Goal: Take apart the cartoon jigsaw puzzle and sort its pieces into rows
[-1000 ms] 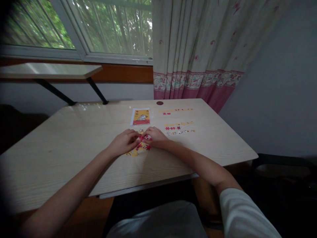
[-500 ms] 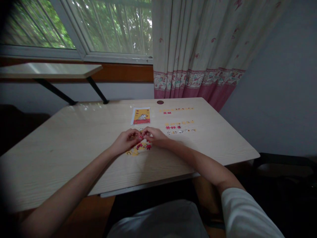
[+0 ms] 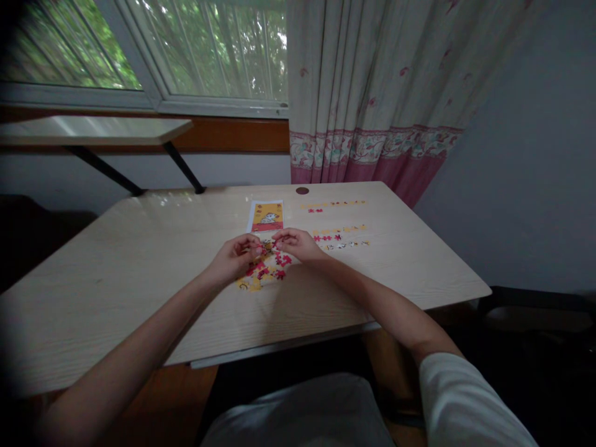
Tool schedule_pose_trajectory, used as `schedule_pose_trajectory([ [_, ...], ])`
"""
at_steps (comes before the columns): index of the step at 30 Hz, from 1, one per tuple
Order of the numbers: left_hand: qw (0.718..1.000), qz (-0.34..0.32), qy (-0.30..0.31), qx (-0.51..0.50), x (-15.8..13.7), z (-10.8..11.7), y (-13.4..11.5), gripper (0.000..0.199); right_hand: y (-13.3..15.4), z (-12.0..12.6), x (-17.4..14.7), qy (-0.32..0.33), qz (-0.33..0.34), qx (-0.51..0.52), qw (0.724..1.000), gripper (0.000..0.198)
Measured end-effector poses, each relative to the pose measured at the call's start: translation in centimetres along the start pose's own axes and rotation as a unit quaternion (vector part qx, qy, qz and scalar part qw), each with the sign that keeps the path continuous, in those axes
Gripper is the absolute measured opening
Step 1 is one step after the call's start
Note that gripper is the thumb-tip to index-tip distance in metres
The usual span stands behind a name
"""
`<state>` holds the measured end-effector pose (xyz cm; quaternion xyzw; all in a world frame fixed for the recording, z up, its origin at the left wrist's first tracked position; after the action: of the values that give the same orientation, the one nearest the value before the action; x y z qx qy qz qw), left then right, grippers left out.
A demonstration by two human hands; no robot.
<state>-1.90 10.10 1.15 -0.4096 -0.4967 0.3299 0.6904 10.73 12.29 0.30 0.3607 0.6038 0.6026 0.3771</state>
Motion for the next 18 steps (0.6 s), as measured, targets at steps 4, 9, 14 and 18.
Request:
schedule_pose_trajectory([
  [4, 0.993, 0.026, 0.076, 0.088, -0.4, -0.8, 0.6, 0.024, -0.3, 0.5, -0.1, -0.009, -0.018, 0.017, 1.000, 0.033],
  [9, 0.951, -0.057, 0.145, 0.267, -0.4, -1.5, -1.2, 0.023, 0.1, 0.8, -0.4, -0.035, -0.020, 0.008, 0.999, 0.035],
  [14, 0.937, -0.128, 0.088, 0.312, 0.0, -0.9, -3.9, 0.020, 0.8, 0.7, -0.9, -0.056, 0.006, -0.027, 0.998, 0.033],
  [18, 0.937, -0.175, 0.036, 0.300, -0.2, -0.4, -5.5, 0.027, 2.2, 0.1, -1.7, -0.066, 0.055, -0.082, 0.993, 0.032],
])
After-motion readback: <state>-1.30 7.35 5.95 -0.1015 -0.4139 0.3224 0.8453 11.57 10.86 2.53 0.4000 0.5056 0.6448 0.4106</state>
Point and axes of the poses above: each hand's wrist, its own x-axis towards the middle knuckle, its own z-axis out of the back of the hand, y = z × x, the point moved 10 cm from there along x, towards the middle knuckle, and after that the axes turned 13 degrees about -z, right-handed, at the moved point
